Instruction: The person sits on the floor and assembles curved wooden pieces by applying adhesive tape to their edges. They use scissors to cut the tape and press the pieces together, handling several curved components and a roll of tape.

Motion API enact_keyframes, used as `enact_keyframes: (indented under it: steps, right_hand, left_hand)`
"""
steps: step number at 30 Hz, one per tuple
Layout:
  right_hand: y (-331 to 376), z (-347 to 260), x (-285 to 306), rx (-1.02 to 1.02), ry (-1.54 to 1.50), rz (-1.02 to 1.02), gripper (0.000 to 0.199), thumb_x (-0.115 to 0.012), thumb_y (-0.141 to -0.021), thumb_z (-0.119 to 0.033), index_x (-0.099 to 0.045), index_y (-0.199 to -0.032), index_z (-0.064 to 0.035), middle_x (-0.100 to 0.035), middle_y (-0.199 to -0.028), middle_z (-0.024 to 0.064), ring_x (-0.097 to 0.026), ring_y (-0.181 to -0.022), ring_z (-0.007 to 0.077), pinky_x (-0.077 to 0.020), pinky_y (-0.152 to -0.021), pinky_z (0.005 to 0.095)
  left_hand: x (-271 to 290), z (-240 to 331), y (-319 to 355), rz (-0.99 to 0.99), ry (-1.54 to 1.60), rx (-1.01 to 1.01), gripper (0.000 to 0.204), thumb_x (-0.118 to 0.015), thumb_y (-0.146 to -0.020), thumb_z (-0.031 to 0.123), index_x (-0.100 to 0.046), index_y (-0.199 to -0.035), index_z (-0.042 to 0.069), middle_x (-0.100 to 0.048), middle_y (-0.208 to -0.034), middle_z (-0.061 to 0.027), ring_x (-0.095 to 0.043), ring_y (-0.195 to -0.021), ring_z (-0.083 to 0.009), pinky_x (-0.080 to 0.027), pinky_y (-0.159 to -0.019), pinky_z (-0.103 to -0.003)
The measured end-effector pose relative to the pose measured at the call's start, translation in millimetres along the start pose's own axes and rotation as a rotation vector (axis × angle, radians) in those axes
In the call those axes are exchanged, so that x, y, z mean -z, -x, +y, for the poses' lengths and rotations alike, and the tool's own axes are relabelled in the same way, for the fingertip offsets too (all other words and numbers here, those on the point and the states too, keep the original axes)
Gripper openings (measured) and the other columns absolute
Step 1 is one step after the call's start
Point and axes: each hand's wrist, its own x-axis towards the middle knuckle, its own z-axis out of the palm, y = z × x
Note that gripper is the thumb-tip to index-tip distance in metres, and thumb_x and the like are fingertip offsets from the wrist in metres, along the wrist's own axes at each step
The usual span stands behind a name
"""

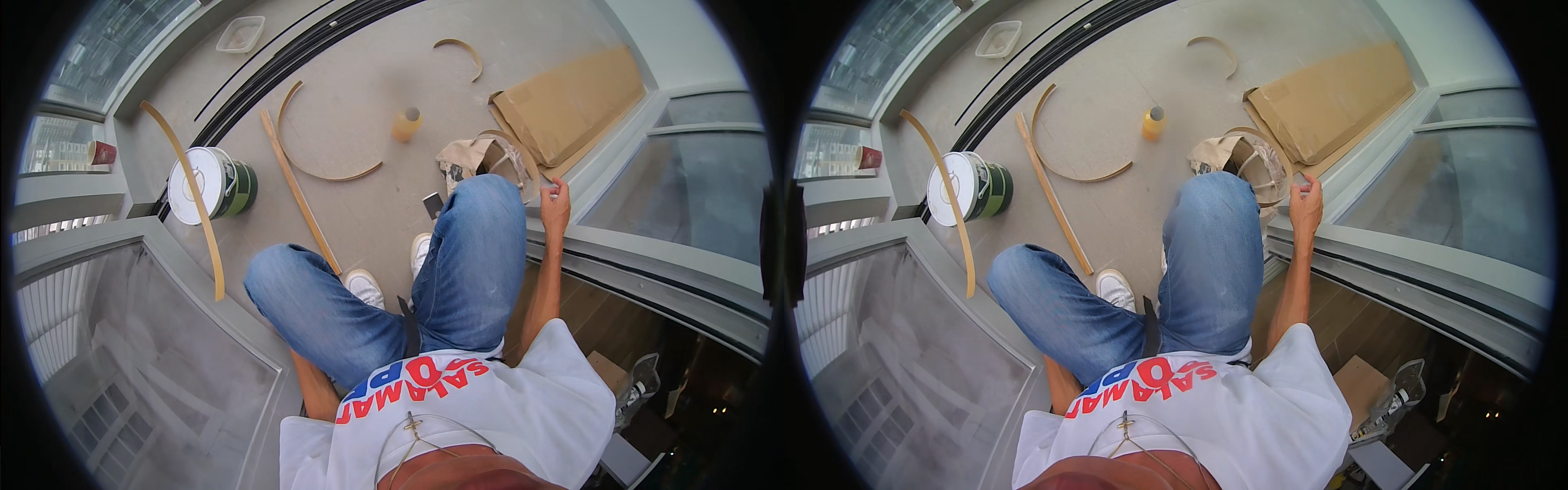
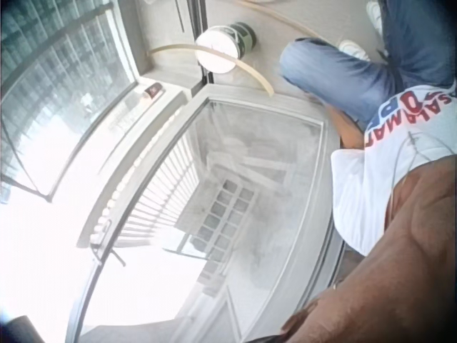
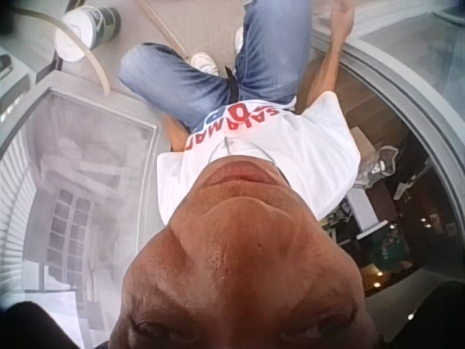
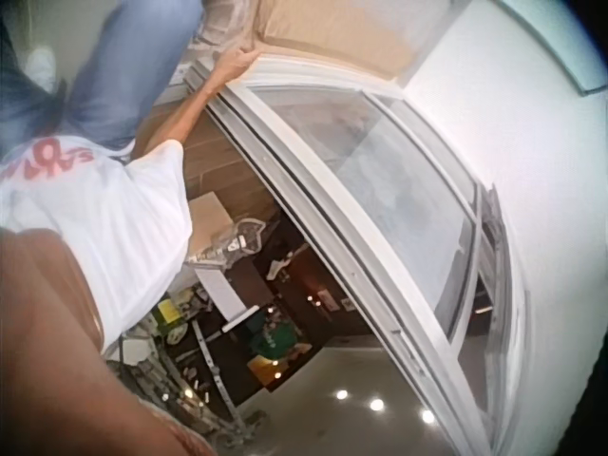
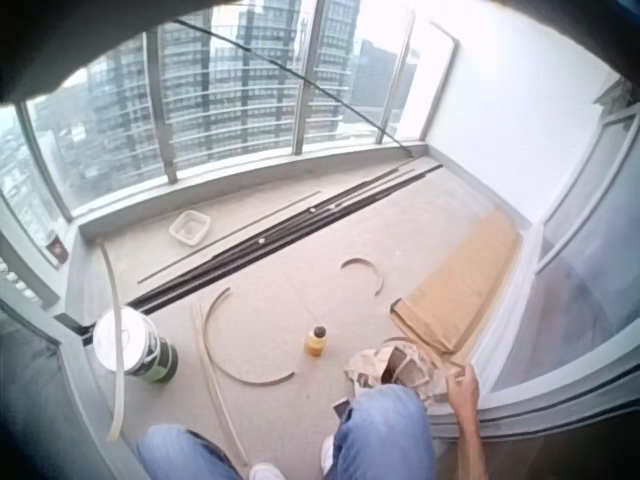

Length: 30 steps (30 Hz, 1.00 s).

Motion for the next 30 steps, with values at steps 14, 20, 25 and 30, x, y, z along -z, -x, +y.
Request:
enact_keyframes:
  steps: [14, 20, 25, 30]
  right_hand:
    - [15.7, -198.7, -0.3, 0.076, -0.845, -0.388, 0.034, -0.064, -0.097, -0.014, -0.060, -0.128, -0.0010, -0.065, -0.111, 0.0084, -0.062, -0.096, 0.0159, -0.0482, -0.092, 0.0318]
    - [65.7, -288.1, 45.3, 0.835, -0.026, -0.575, 0.033, -0.075, -0.084, -0.017, -0.068, -0.114, -0.0059, -0.070, -0.105, 0.0091, -0.065, -0.098, 0.0274, -0.0477, -0.089, 0.0410]
    - [48.9, -315.1, 66.1, 0.487, -0.035, -0.840, 0.026, -0.072, -0.086, -0.027, -0.071, -0.105, -0.0084, -0.072, -0.104, 0.0123, -0.066, -0.096, 0.0320, -0.0481, -0.086, 0.0425]
    - [51.3, -313.5, 102.4, 0.248, -0.029, -1.017, 0.029, -0.069, -0.087, -0.030, -0.070, -0.107, -0.0086, -0.071, -0.105, 0.0151, -0.066, -0.099, 0.0353, -0.0499, -0.087, 0.0442]
  left_hand:
    - [-57.7, 19.8, 59.7, -0.010, 0.208, 0.142, 0.051, -0.043, -0.107, 0.045, -0.049, -0.132, 0.000, -0.065, -0.107, -0.0136, -0.064, -0.094, -0.0187, -0.053, -0.090, -0.038]
    - [-103.0, 51.8, 92.1, -0.026, 0.221, 0.265, 0.054, -0.041, -0.108, 0.046, -0.049, -0.134, 0.000, -0.066, -0.112, -0.0148, -0.065, -0.098, -0.0197, -0.053, -0.092, -0.039]
    - [-166.0, 97.7, 120.2, -0.089, 0.107, 0.212, 0.056, -0.040, -0.108, 0.047, -0.048, -0.136, 0.000, -0.066, -0.116, -0.0158, -0.066, -0.101, -0.0206, -0.053, -0.093, -0.040]
    - [-236.9, 162.7, 137.6, -0.367, -0.373, -0.147, 0.068, -0.033, -0.106, 0.055, -0.047, -0.144, 0.000, -0.058, -0.136, -0.0173, -0.057, -0.125, -0.0253, -0.041, -0.110, -0.043]
